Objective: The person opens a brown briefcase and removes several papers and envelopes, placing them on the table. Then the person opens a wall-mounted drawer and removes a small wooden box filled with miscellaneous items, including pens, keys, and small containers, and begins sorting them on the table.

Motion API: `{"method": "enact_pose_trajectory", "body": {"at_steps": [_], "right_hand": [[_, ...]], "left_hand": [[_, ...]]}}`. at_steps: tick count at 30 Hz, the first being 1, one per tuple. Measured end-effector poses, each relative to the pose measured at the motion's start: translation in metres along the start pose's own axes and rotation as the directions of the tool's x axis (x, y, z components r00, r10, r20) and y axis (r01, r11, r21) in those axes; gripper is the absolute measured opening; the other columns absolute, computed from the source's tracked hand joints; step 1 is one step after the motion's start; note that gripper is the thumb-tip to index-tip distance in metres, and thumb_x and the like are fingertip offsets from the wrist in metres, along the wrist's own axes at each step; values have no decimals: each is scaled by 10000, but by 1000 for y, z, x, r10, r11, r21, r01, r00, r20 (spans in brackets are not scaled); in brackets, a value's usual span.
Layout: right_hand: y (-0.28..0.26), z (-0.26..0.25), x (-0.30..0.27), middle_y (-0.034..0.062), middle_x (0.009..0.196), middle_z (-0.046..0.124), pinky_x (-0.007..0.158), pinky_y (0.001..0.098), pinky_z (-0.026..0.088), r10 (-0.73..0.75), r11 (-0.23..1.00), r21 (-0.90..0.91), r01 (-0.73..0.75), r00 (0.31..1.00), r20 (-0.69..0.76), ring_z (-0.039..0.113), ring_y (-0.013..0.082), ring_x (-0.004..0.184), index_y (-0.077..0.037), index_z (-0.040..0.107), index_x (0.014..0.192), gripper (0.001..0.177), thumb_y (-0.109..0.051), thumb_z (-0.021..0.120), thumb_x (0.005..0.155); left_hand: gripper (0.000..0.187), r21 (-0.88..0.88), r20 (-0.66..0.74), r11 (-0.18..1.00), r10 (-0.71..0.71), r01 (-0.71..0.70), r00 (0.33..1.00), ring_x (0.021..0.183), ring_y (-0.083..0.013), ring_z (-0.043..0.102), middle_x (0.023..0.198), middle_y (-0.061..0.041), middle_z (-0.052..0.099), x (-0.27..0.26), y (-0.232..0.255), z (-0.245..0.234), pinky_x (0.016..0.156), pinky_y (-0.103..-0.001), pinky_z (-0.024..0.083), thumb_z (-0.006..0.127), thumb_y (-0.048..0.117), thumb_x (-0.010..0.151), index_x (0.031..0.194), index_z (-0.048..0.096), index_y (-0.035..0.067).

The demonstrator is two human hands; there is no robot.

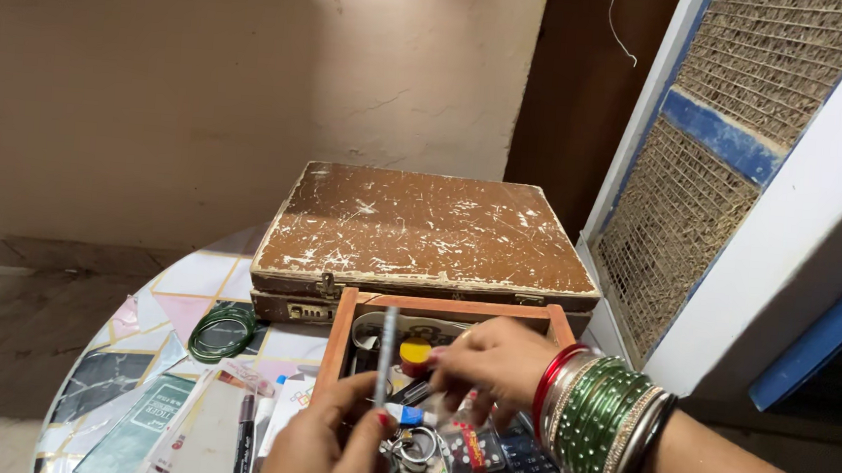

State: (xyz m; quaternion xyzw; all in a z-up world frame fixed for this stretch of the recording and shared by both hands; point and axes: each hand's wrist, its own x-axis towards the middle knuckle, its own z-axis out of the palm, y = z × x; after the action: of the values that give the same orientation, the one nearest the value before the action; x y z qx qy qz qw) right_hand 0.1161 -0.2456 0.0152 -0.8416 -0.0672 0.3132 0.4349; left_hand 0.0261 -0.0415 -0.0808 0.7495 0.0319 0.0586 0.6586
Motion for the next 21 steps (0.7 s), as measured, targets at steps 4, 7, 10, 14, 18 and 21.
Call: {"method": "enact_pose_trajectory", "body": {"at_steps": [4,7,10,14,18,21], "right_hand": [[18,-12,-1,95,922,786,886,339,521,-178,785,-614,-86,917,-356,755,224,869,-119,777,956,204,-287,669,914],[41,-1,1,194,1011,732,1025,427,483,-109,579,-792,-195,943,-313,704,337,1040,-57,703,1033,175,-177,646,920],[54,5,9,226,1068,704,956,449,551,-140,504,-849,-156,956,-259,689,373,1061,-11,701,1023,180,-26,586,886],[54,9,11,217,1102,691,959,454,544,-161,494,-854,-162,949,-273,677,374,1084,-25,700,1034,212,1,624,839],[37,10,12,149,1021,737,894,399,572,23,676,-692,-253,946,-323,731,271,957,-91,705,1083,239,-160,731,856],[19,9,8,167,903,727,653,386,565,180,966,-156,-207,969,-169,681,237,708,-57,669,1146,356,-134,792,822]], "left_hand": [[457,-125,-89,960,-262,250,961,584,-184,696,852,-158,801,5,4,-3,544,-342,561,664,136,928,1372,613,37],[452,-109,-30,981,-161,157,986,598,-157,724,845,-140,818,4,8,-3,558,-301,583,681,136,911,1344,651,9],[470,-144,-75,973,-193,181,978,573,-183,694,832,-155,794,2,11,0,526,-327,551,677,138,916,1368,624,18],[500,-119,-60,971,-213,205,975,615,-174,727,838,-140,784,1,17,-4,553,-321,578,675,135,921,1399,585,17],[540,-137,-82,968,-225,212,971,641,-184,720,851,-144,748,-1,22,-3,584,-334,597,634,115,937,1457,522,23],[540,-173,-82,966,-209,193,974,668,-178,713,883,-146,734,-2,24,-3,612,-333,621,565,115,957,1485,494,23]]}}
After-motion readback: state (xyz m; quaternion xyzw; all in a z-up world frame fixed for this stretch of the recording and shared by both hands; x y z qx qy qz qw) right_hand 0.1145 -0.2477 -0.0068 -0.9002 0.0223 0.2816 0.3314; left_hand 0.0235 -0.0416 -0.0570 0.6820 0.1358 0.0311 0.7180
